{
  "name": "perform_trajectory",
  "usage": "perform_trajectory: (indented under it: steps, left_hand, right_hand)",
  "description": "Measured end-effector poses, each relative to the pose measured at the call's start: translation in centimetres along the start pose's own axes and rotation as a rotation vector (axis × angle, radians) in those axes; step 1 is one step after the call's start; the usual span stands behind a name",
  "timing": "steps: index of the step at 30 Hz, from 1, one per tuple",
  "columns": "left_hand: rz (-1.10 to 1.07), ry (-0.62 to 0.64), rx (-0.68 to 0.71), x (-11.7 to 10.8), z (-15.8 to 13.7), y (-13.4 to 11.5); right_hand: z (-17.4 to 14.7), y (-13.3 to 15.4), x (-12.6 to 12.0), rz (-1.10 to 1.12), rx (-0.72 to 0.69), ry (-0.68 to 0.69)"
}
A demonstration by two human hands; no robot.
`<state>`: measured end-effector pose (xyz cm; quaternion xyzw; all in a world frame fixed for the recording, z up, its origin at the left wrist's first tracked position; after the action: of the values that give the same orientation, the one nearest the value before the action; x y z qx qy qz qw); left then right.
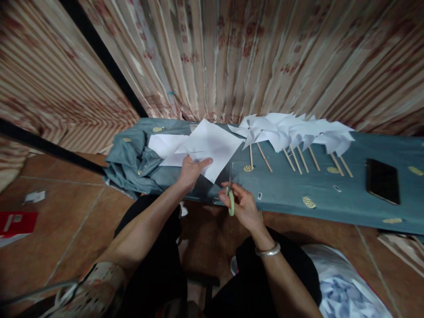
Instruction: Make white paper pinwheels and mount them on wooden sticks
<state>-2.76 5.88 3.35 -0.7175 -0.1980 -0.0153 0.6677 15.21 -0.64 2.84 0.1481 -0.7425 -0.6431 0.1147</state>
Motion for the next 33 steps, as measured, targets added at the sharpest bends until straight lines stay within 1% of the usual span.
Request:
perform_trajectory:
  steps: [2, 5, 8, 12, 16, 33]
  left_hand:
    - [0.011, -0.019, 0.034, -0.2, 0.5, -0.1]
    - [0.024, -0.031, 0.047, -0.3, 0.8, -0.2]
    - [0.048, -0.03, 0.052, 0.0, 0.7, -0.1]
    - [0.095, -0.009, 0.048, 0.5, 0.4, 0.1]
    - [0.087, 0.018, 0.045, 0.9, 0.2, 0.2]
    - [0.063, -0.002, 0.025, 1.2, -0.2, 0.1]
  right_hand:
    - [-0.6, -0.3, 0.2, -0.016, 0.038, 0.079]
    - [-1.1, -1.0, 0.7, 0.007, 0.099, 0.179]
    - [-1.1, -1.5, 1.2, 0.077, 0.15, 0.228]
    - [-0.7, -1.5, 1.5, 0.139, 0.154, 0.241]
    - [-0.3, -1.3, 1.5, 0.147, 0.148, 0.234]
    - [-0.1, -1.3, 1.3, 0.134, 0.17, 0.197]
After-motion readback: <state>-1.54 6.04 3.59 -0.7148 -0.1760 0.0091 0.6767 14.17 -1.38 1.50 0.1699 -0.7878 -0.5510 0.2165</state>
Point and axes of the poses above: each hand's wrist, its own z-axis towards the middle knuckle, its own x-axis out of the palm, y = z × x, the point moved 1 cm from there along z, towards the middle knuckle, and after that the axes turned 4 degrees about y, right-handed, at the moved point
